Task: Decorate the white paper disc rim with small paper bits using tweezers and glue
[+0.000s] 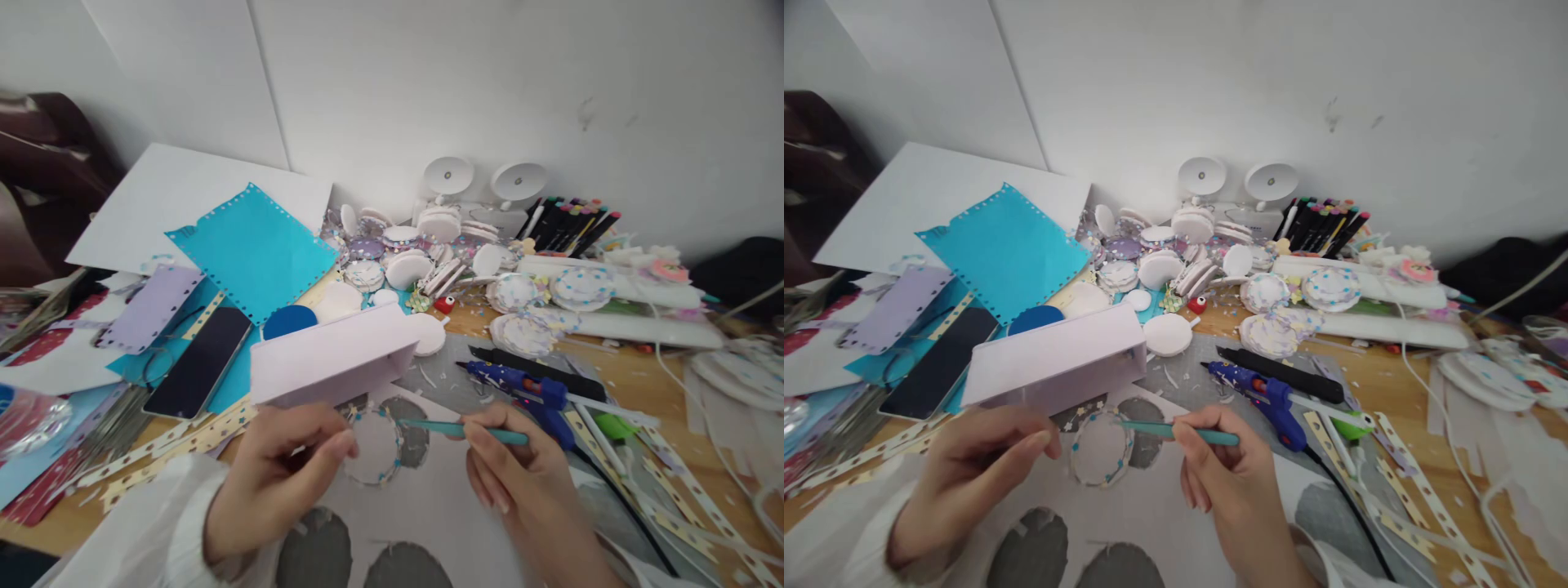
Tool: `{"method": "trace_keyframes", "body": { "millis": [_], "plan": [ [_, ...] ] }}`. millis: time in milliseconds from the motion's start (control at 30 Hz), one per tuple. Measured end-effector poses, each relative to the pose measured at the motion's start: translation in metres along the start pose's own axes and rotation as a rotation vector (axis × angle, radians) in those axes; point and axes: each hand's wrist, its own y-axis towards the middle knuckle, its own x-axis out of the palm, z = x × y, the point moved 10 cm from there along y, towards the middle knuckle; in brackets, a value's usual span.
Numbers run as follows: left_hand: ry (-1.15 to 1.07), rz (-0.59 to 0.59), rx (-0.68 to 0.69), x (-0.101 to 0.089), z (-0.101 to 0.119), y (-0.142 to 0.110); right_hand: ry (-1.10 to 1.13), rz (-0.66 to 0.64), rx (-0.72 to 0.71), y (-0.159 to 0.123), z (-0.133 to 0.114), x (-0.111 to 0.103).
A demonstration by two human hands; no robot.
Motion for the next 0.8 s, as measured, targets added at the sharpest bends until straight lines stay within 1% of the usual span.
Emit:
{"method": "trace_keyframes", "body": {
  "millis": [100,167,267,333,433,500,667,800],
  "plan": [
    [-0.066,-0.047,0.018,0.018,-0.008,0.000,0.034,-0.038,0.055,-0.001,0.009,0.006],
    [-0.122,-0.056,0.017,0.025,-0.014,-0.003,0.056,-0.064,0.101,-0.001,0.014,0.011],
    [-0.225,-0.082,-0.022,0.031,-0.022,-0.006,0.099,-0.108,0.163,-0.004,0.019,0.018],
    [-0.269,-0.107,-0.042,0.033,-0.023,-0.007,0.126,-0.134,0.189,-0.006,0.022,0.022],
    [-0.268,-0.128,-0.052,0.034,-0.020,-0.005,0.139,-0.164,0.229,-0.010,0.029,0.025],
    [-0.256,-0.136,-0.084,0.035,-0.021,-0.005,0.132,-0.166,0.253,-0.013,0.033,0.026],
    [-0.278,-0.214,-0.242,0.042,-0.031,-0.009,0.134,-0.159,0.232,-0.016,0.032,0.028],
    [-0.339,-0.233,-0.326,0.044,-0.038,-0.011,0.158,-0.163,0.180,-0.014,0.027,0.027]
  ]
}}
